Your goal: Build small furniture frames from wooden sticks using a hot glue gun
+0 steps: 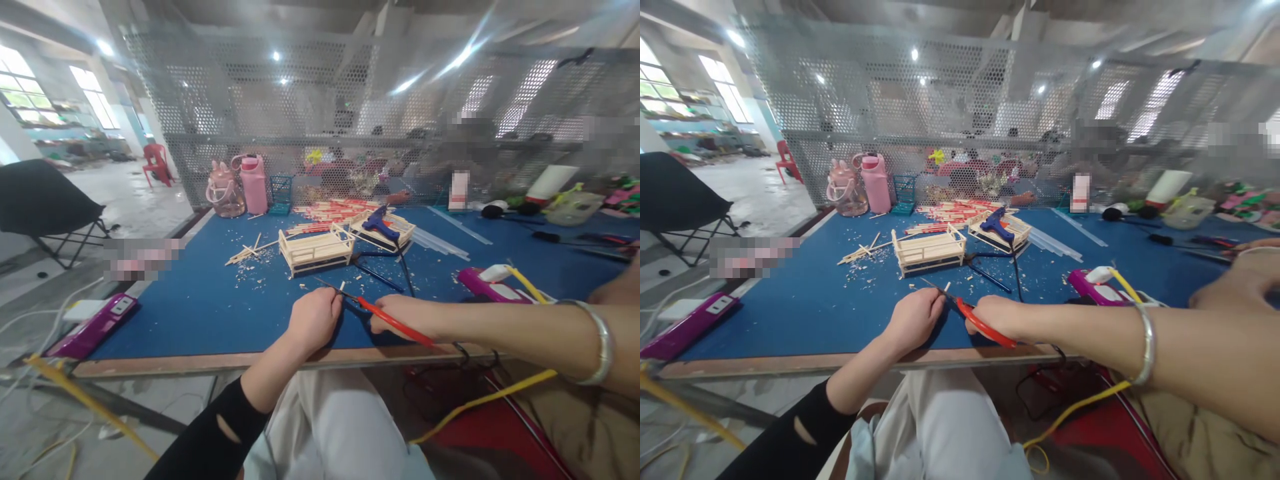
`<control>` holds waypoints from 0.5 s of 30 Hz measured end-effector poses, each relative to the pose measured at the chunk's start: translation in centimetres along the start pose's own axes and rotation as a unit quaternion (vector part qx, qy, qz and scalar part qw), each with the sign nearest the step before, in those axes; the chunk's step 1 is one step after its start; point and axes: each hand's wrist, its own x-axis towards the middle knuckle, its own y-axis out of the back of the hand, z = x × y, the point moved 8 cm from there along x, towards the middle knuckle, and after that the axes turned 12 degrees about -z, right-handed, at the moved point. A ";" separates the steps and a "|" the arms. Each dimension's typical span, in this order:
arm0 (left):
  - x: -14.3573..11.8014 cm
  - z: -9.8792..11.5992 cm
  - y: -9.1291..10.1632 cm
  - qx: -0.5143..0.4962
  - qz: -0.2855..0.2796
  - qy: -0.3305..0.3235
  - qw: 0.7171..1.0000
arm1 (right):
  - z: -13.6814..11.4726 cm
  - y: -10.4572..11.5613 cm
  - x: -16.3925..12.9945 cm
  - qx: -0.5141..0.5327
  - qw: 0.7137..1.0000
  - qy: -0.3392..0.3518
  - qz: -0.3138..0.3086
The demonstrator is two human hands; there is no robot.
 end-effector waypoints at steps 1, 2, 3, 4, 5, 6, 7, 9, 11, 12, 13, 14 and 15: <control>0.0 0.0 -0.1 0.004 0.001 0.003 1.000 | 0.2 -0.1 0.2 -0.013 1.000 -0.012 0.007; 0.0 0.0 -0.1 0.009 0.002 0.009 1.000 | 0.2 -0.2 0.4 -0.018 1.000 -0.017 0.013; 0.0 0.0 -0.1 0.015 0.004 0.019 1.000 | 0.3 -0.2 0.6 -0.021 0.999 -0.021 0.021; 0.0 -0.1 -0.1 0.020 0.006 0.032 0.999 | 0.5 -0.2 0.7 -0.026 0.999 -0.029 0.028; 0.0 -0.2 -0.1 0.025 0.009 0.045 0.999 | 0.7 -0.2 0.8 -0.032 0.998 -0.038 0.035; 0.0 -0.2 -0.1 0.028 0.011 0.056 0.998 | 0.8 -0.2 0.9 -0.036 0.997 -0.046 0.042; -0.1 -0.2 -0.2 0.031 0.012 0.062 0.998 | 1.0 -0.2 1.0 -0.037 0.997 -0.051 0.047; -0.1 0.0 -0.2 0.031 0.011 0.062 0.998 | 1.1 -0.3 1.1 -0.037 0.997 -0.050 0.050; -0.1 0.1 -0.2 0.026 0.013 0.053 0.998 | 1.2 -0.3 1.2 -0.032 0.997 -0.046 0.050; -0.1 0.1 -0.1 0.021 0.015 0.052 0.998 | 1.1 -0.3 1.2 -0.026 0.998 -0.041 0.049; -0.2 0.1 0.0 0.015 0.018 0.051 0.998 | 1.1 -0.2 1.1 -0.020 0.998 -0.035 0.048; -0.2 -0.1 0.1 0.006 0.021 0.052 0.998 | 1.1 -0.2 0.9 -0.010 0.999 -0.026 0.046; -0.3 -0.3 0.2 -0.005 0.023 0.054 0.998 | 1.3 -0.2 0.7 0.008 0.999 -0.019 0.039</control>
